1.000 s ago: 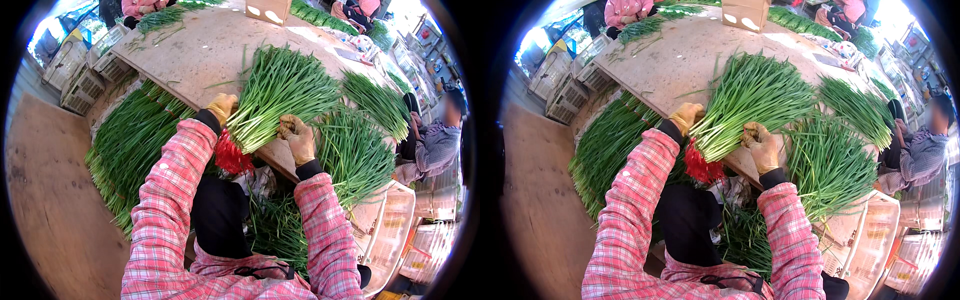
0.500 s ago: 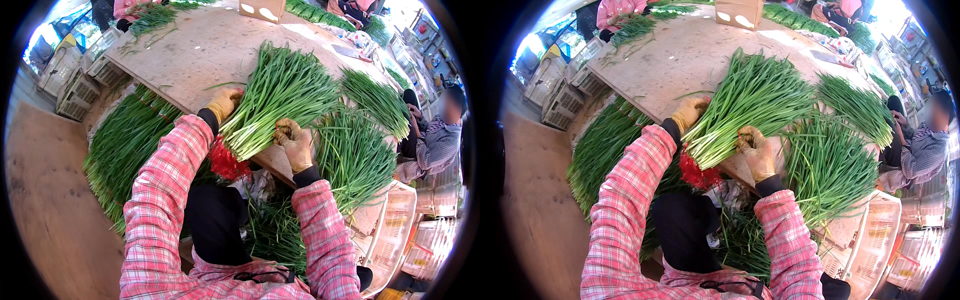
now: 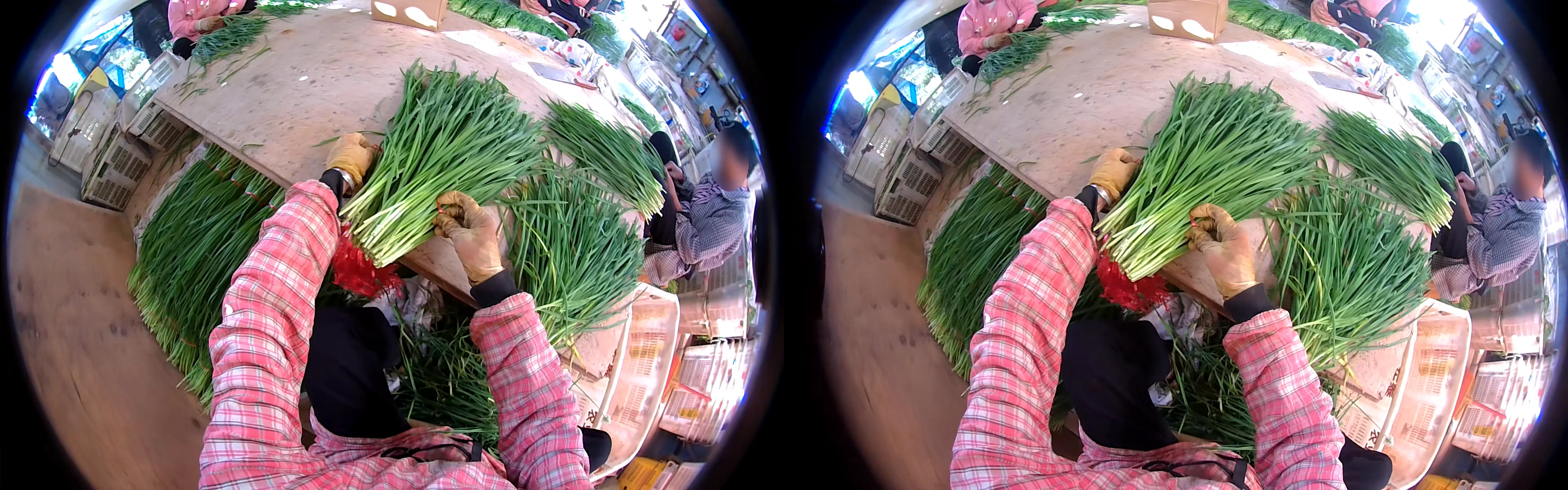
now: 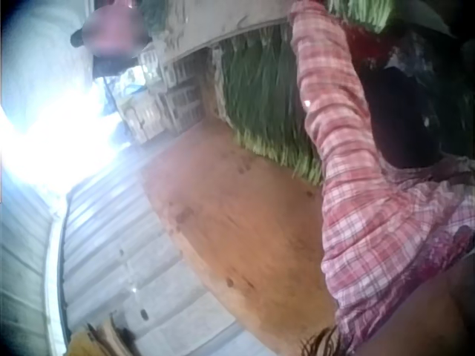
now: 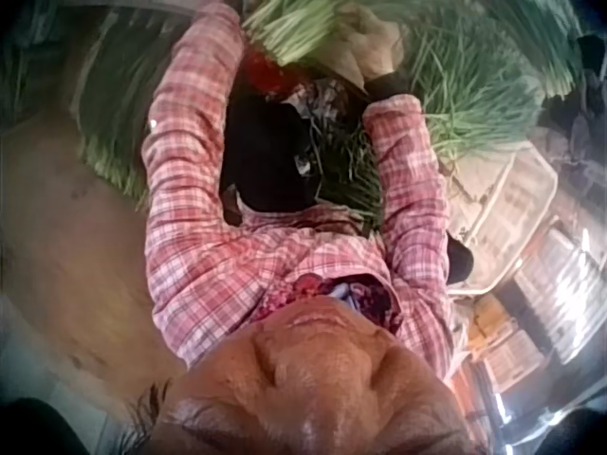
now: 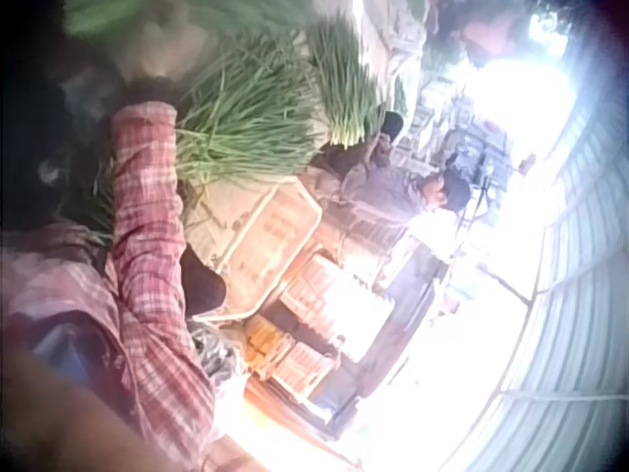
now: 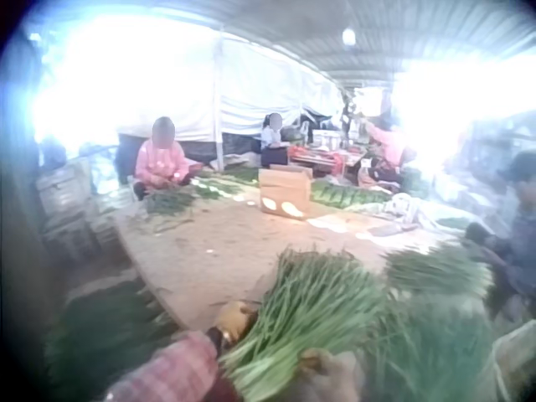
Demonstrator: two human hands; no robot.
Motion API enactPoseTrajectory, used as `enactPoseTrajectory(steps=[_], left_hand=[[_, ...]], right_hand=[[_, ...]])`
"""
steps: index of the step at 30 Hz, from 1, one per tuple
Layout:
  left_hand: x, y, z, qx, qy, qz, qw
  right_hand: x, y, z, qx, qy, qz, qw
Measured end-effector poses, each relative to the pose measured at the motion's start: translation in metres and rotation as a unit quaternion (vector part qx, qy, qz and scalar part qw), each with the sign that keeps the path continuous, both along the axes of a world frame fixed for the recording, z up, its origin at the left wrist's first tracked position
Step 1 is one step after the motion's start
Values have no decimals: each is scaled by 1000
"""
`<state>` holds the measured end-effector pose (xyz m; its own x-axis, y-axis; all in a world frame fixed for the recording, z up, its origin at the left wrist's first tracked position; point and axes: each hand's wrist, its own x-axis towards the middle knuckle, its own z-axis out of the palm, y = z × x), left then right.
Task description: The person bundles chives by gathering the stems into a group, wrapping them with red tape, and cleaning the loose leaves from the bundle by hand.
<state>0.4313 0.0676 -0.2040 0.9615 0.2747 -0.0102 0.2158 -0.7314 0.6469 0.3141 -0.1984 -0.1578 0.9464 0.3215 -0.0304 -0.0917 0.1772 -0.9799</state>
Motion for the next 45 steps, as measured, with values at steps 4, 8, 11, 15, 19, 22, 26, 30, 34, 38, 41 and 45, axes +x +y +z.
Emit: enactPoseTrajectory(steps=[4,8,11,15,19,22,26,30,34,38,41,45], left_hand=[[2,28,-15,-136,16,-11,990],[-20,25,2,-364,61,-33,929],[-33,21,16,-375,47,-13,926],[-36,24,15,-431,42,-22,901],[-37,29,8,-523,52,-44,850],[-36,31,1,-533,40,-47,844],[-39,26,3,-534,29,-39,844],[-41,20,12,-531,37,-18,846],[-36,26,4,-511,49,-19,858],[-35,33,-4,-474,46,-56,878],[-37,38,-4,-547,76,-87,829],[-57,19,12,-671,41,16,740]], right_hand=[[1,3,2,1,-5,10,1000],[-1,-2,0,-2,-2,0,1000],[-2,-4,-1,-3,0,-3,1000],[-2,-1,0,-13,-4,-5,1000],[-1,0,-2,-4,-10,-1,1000],[-1,0,-3,-7,-13,-1,1000],[-1,-2,-4,-9,-13,-5,1000],[-1,-2,-4,-8,-12,-8,1000],[-2,-1,-1,-12,-15,-3,1000],[-3,0,2,-12,-5,-1,1000],[-2,0,0,-12,-12,4,1000],[-2,-2,-2,-9,-2,-6,1000]])
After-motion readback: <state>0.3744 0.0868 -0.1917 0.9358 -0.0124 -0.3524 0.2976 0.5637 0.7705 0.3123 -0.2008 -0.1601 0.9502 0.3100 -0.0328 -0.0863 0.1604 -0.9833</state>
